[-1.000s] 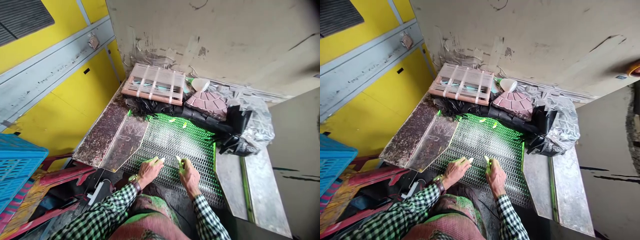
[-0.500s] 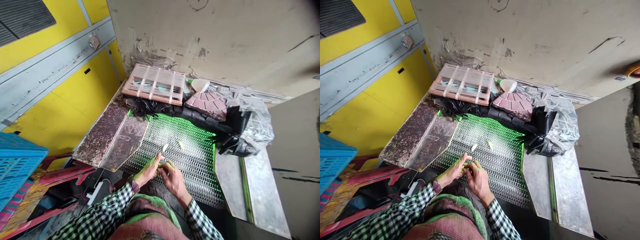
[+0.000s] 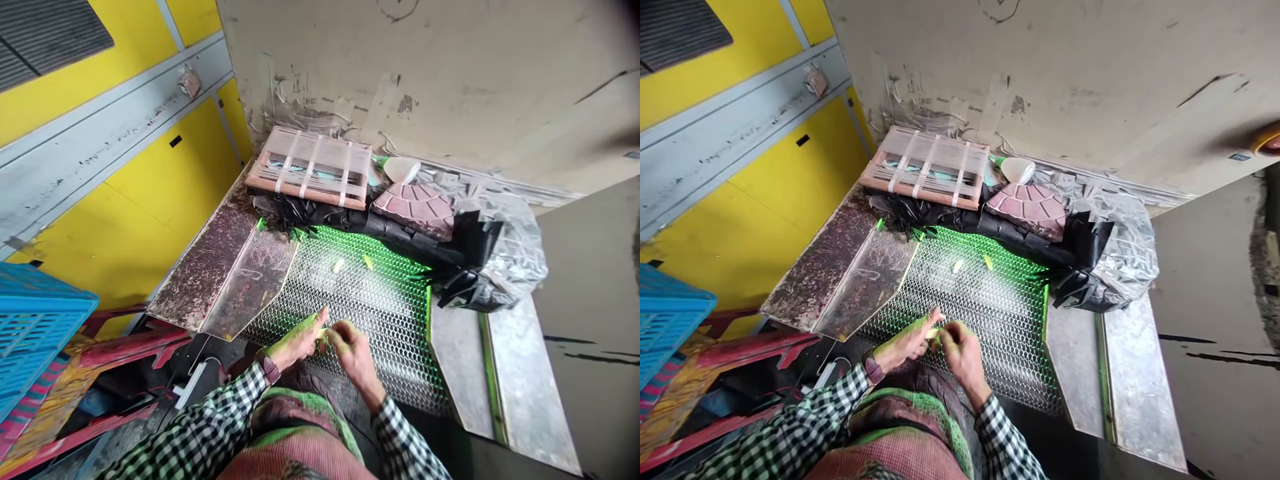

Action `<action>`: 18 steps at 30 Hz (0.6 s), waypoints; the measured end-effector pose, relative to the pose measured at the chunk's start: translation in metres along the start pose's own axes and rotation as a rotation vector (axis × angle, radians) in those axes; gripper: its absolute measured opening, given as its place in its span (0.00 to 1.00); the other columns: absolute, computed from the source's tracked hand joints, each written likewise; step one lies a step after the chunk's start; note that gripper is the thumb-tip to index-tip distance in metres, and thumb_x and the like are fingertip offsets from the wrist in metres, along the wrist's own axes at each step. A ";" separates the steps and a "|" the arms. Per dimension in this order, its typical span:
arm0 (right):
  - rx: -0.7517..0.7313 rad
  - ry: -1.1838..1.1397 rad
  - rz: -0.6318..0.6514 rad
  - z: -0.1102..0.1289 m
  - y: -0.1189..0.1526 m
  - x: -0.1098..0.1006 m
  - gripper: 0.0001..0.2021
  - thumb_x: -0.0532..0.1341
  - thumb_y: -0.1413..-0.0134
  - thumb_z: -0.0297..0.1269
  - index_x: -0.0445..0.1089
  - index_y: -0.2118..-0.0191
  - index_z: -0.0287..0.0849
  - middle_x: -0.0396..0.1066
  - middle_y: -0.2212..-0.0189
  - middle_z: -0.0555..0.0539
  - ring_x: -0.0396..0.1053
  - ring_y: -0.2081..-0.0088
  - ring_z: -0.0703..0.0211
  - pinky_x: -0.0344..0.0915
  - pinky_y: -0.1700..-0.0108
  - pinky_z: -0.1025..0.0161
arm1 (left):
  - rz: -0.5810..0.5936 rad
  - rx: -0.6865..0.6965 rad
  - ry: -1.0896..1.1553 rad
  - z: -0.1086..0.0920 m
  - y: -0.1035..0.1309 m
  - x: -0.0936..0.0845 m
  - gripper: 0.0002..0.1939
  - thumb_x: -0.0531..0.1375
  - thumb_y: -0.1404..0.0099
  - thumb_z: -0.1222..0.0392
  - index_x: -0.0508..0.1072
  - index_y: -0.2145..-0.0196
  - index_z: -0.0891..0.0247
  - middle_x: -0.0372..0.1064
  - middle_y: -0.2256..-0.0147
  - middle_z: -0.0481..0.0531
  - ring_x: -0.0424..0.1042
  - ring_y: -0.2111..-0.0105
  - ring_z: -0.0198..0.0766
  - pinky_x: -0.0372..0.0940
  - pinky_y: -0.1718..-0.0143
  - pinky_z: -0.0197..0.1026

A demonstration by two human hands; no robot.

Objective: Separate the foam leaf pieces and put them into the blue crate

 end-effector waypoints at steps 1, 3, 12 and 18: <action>0.081 -0.006 -0.066 -0.008 -0.003 -0.007 0.17 0.60 0.37 0.54 0.72 0.63 0.45 0.75 0.70 0.47 0.67 0.72 0.55 0.61 0.71 0.61 | -0.053 0.007 0.017 0.001 0.000 -0.003 0.41 0.47 0.32 0.24 0.71 0.45 0.63 0.65 0.76 0.44 0.48 0.83 0.30 0.42 0.82 0.36; 0.193 0.078 -0.168 -0.023 -0.008 -0.024 0.20 0.60 0.40 0.59 0.72 0.64 0.45 0.75 0.71 0.46 0.66 0.74 0.55 0.59 0.73 0.62 | -0.148 0.033 0.069 0.005 0.003 -0.012 0.38 0.48 0.30 0.27 0.69 0.44 0.64 0.65 0.76 0.42 0.47 0.83 0.29 0.42 0.82 0.34; 0.058 0.265 -0.300 -0.012 -0.003 -0.048 0.26 0.52 0.35 0.62 0.72 0.56 0.42 0.75 0.69 0.44 0.69 0.73 0.55 0.62 0.73 0.62 | -0.523 0.130 0.168 0.017 0.089 -0.085 0.35 0.59 0.36 0.31 0.72 0.47 0.65 0.65 0.75 0.43 0.53 0.83 0.27 0.45 0.84 0.30; -0.169 0.266 -0.011 0.030 0.006 0.028 0.20 0.52 0.31 0.52 0.73 0.60 0.42 0.76 0.71 0.47 0.71 0.72 0.57 0.63 0.69 0.64 | -0.767 0.256 0.221 0.009 0.153 -0.151 0.38 0.68 0.43 0.32 0.72 0.48 0.64 0.66 0.75 0.43 0.54 0.83 0.27 0.48 0.85 0.30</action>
Point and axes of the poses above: each hand's wrist, its own y-axis away from the middle knuckle, its own x-axis out of the palm, z = x × y, the point moved 2 cm from there along -y, towards the middle knuckle
